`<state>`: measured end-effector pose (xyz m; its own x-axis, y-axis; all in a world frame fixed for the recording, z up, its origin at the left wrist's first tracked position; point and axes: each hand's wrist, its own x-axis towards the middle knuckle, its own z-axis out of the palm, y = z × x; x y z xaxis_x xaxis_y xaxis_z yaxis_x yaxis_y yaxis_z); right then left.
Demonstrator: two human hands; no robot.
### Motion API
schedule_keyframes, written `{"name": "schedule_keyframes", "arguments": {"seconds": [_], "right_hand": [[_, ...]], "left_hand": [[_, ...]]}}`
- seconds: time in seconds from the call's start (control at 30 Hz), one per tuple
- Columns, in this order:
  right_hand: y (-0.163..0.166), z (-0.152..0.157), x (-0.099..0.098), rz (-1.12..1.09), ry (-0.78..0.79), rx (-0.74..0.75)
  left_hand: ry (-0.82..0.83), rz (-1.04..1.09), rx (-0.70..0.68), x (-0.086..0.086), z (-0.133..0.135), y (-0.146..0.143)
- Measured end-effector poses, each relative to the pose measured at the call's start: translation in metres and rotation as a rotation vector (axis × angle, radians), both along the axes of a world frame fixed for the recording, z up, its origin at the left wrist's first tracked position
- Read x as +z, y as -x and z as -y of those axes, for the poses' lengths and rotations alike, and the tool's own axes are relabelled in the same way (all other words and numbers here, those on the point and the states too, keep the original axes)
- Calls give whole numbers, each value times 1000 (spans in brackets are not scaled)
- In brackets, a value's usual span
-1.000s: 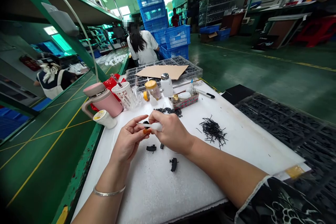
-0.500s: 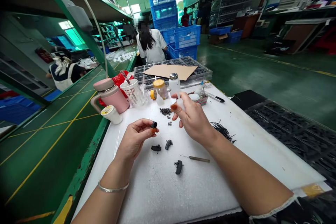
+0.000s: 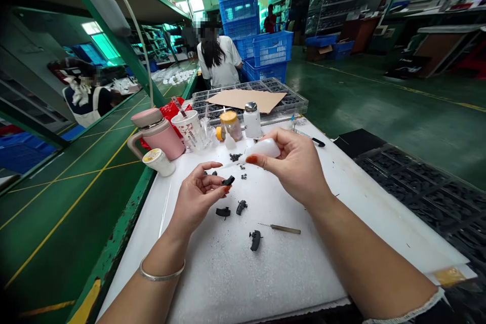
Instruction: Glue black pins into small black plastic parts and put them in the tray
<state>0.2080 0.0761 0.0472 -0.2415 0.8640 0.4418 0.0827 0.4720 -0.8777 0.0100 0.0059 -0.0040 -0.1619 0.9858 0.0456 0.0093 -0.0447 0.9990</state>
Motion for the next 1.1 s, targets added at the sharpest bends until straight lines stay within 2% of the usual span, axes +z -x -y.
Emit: {"name": "schedule_keyframes", "arguments": {"seconds": [0.17, 0.4, 1.1], "right_hand": [[6, 3, -5, 40, -60, -11], [12, 6, -12, 47, -64, 30], [12, 7, -11, 46, -62, 25]], "left_hand": [[-17, -61, 1, 0, 3, -2], [-25, -96, -19, 3, 6, -3], [-30, -96, -23, 2, 6, -3]]}}
